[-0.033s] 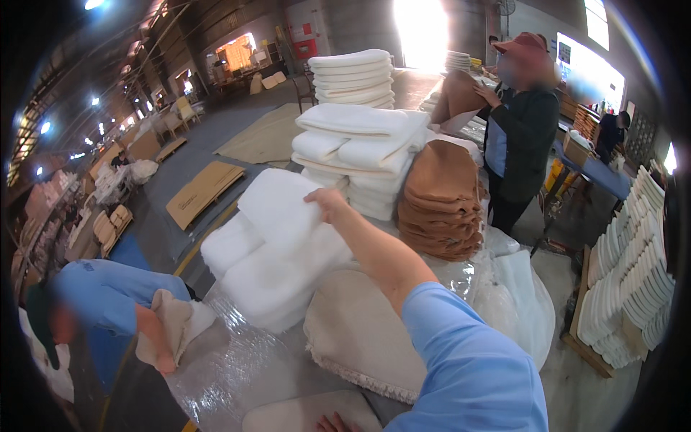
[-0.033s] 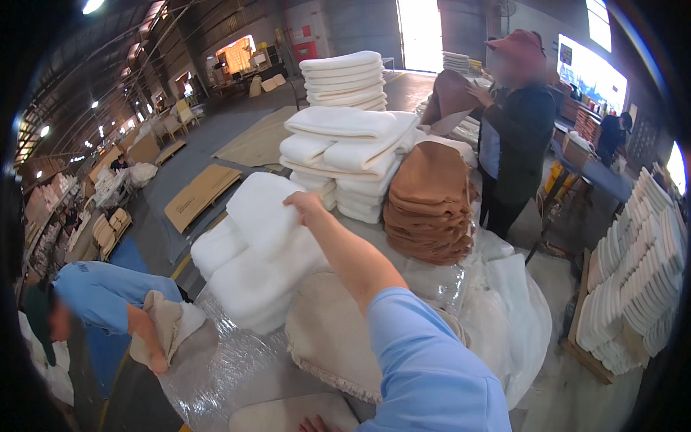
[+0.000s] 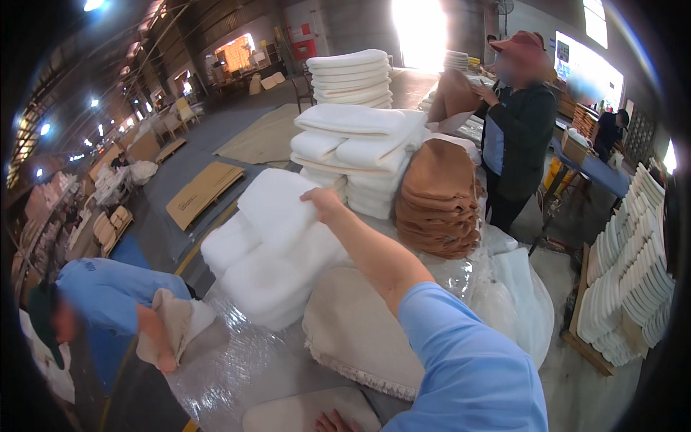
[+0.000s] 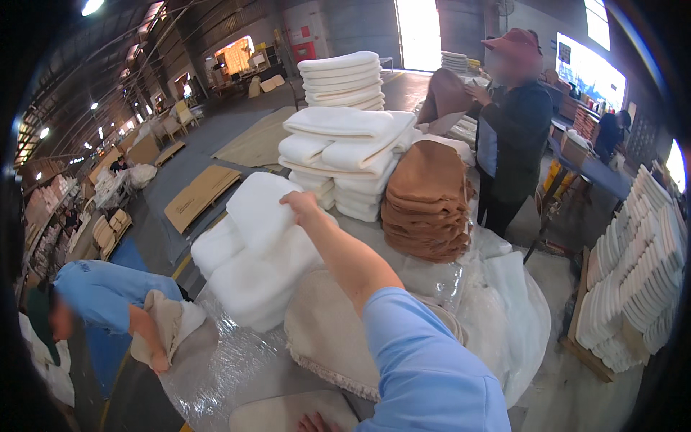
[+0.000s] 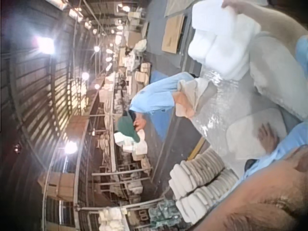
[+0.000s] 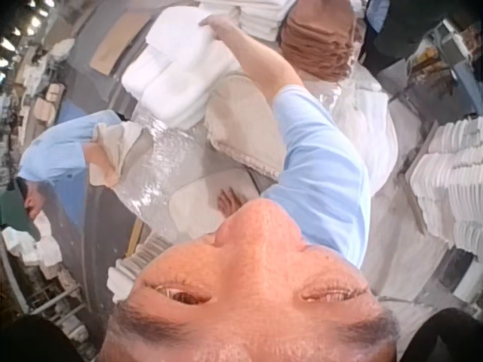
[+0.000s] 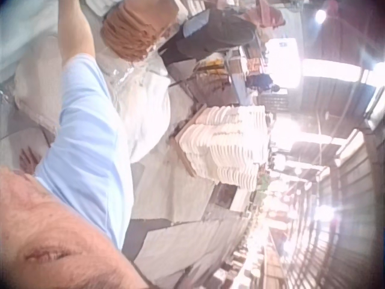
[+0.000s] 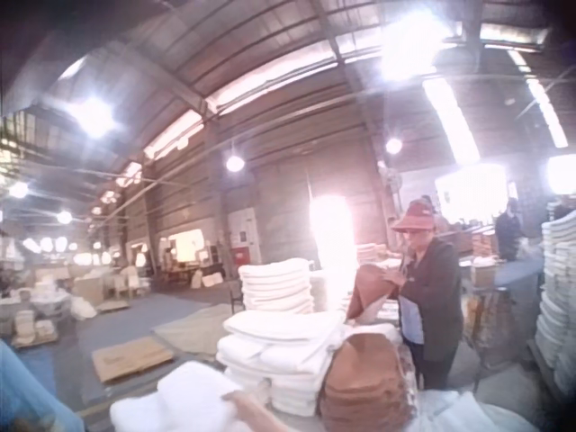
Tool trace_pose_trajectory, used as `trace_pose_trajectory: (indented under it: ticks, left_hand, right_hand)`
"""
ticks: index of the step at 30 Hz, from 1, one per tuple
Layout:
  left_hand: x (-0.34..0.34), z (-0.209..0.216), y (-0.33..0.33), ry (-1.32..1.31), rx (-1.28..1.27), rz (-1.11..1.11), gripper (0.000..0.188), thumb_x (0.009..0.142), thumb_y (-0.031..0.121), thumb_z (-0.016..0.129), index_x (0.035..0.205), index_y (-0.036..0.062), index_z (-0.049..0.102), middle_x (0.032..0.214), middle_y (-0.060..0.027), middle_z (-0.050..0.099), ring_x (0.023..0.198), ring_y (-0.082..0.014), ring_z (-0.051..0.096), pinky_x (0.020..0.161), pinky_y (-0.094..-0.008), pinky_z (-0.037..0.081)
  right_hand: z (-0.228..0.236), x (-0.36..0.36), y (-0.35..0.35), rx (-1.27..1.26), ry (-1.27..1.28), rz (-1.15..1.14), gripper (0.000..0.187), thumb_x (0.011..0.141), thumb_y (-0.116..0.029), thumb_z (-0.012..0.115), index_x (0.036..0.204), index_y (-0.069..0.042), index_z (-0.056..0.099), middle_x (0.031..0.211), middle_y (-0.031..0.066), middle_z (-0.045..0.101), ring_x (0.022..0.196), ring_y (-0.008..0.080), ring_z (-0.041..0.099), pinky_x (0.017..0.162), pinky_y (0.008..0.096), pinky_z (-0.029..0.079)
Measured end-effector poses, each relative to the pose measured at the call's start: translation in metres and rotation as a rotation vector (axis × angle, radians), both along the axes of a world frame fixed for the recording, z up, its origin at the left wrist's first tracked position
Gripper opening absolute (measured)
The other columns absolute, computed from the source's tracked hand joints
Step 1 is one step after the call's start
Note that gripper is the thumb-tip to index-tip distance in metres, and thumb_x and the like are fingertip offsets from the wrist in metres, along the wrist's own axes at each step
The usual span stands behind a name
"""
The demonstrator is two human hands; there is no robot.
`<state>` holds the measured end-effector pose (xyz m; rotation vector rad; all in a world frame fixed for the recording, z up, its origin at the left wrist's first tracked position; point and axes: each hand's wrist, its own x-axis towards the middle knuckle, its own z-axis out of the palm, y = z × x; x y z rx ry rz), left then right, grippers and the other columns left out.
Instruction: The person inserts foam inserts into pillow covers and closes the openings by hand. The person repeatedly picks up a cover, inserts a foam piece, and tucks the edges to seal the pillow, then places the finished pillow aside.
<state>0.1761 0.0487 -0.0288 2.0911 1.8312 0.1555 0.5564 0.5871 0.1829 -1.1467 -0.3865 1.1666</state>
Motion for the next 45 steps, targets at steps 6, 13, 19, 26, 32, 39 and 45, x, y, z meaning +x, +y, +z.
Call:
trace_pose_trajectory:
  ticks: [6,13,19,26,32,39,45]
  left_hand:
    - [-0.021,0.01,-0.009,0.005,0.099,0.072,0.072,0.107,0.049,0.05,0.168,0.0134,0.035,0.17,-0.0275,0.033,0.155,-0.0522,0.03,0.123,-0.0696,0.023]
    - [-0.024,-0.003,0.007,-0.008,0.208,0.084,0.072,0.099,0.046,0.061,0.16,0.0105,0.049,0.168,-0.0321,0.033,0.156,-0.0559,0.026,0.124,-0.0723,0.017]
    - [-0.052,-0.008,0.022,-0.073,0.264,-0.118,0.069,0.101,0.045,0.059,0.159,0.0099,0.049,0.169,-0.0297,0.034,0.155,-0.0548,0.028,0.124,-0.071,0.02]
    - [-0.122,0.026,0.091,-0.818,-0.486,0.105,0.066,0.109,0.053,0.049,0.159,0.0103,0.048,0.16,-0.0194,0.05,0.149,-0.04,0.045,0.118,-0.0591,0.038]
    - [-0.253,0.037,0.093,-1.687,-0.999,0.158,0.066,0.115,0.055,0.038,0.159,0.0062,0.047,0.153,-0.0126,0.06,0.138,-0.031,0.06,0.113,-0.0478,0.052]
    - [-0.367,0.022,-0.031,-1.604,-0.867,0.477,0.061,0.114,0.05,0.042,0.156,0.0065,0.053,0.151,-0.0125,0.063,0.134,-0.032,0.063,0.112,-0.0483,0.054]
    - [-0.417,-0.003,-0.11,-1.705,-0.717,0.618,0.053,0.115,0.043,0.047,0.15,0.0053,0.058,0.139,-0.0125,0.07,0.12,-0.0273,0.069,0.102,-0.0426,0.056]
  right_hand:
    - [0.057,-0.081,-0.107,0.143,0.192,-0.059,0.079,0.079,0.004,0.077,0.148,0.004,0.039,0.133,0.0242,0.057,0.119,0.0403,0.063,0.094,0.0561,0.059]
    - [0.079,-0.074,-0.328,0.24,0.061,-0.027,0.07,0.084,0.003,0.069,0.151,0.003,0.048,0.139,0.0207,0.059,0.126,0.0353,0.062,0.108,0.0519,0.055]
    - [0.039,-0.109,-0.549,0.158,0.06,-0.227,0.075,0.077,0.006,0.069,0.148,-0.004,0.05,0.136,0.0182,0.061,0.126,0.0349,0.063,0.111,0.0501,0.053]
    - [0.0,-0.176,-0.708,0.055,0.03,-0.159,0.081,0.071,0.005,0.075,0.147,-0.008,0.05,0.133,0.0128,0.063,0.125,0.0305,0.063,0.108,0.0467,0.054]
    - [-0.059,-0.2,-0.724,0.013,0.122,0.266,0.09,0.074,0.007,0.074,0.157,-0.015,0.045,0.142,0.0142,0.062,0.132,0.0305,0.061,0.112,0.0478,0.052]
    - [-0.175,-0.227,-0.667,-0.133,0.167,0.679,0.095,0.074,0.002,0.075,0.162,-0.012,0.043,0.15,0.0141,0.058,0.137,0.0321,0.058,0.117,0.0444,0.048]
    - [-0.213,-0.241,-0.622,-0.13,0.157,0.94,0.094,0.08,-0.002,0.078,0.165,-0.012,0.04,0.157,0.013,0.054,0.143,0.0293,0.054,0.121,0.0444,0.044]
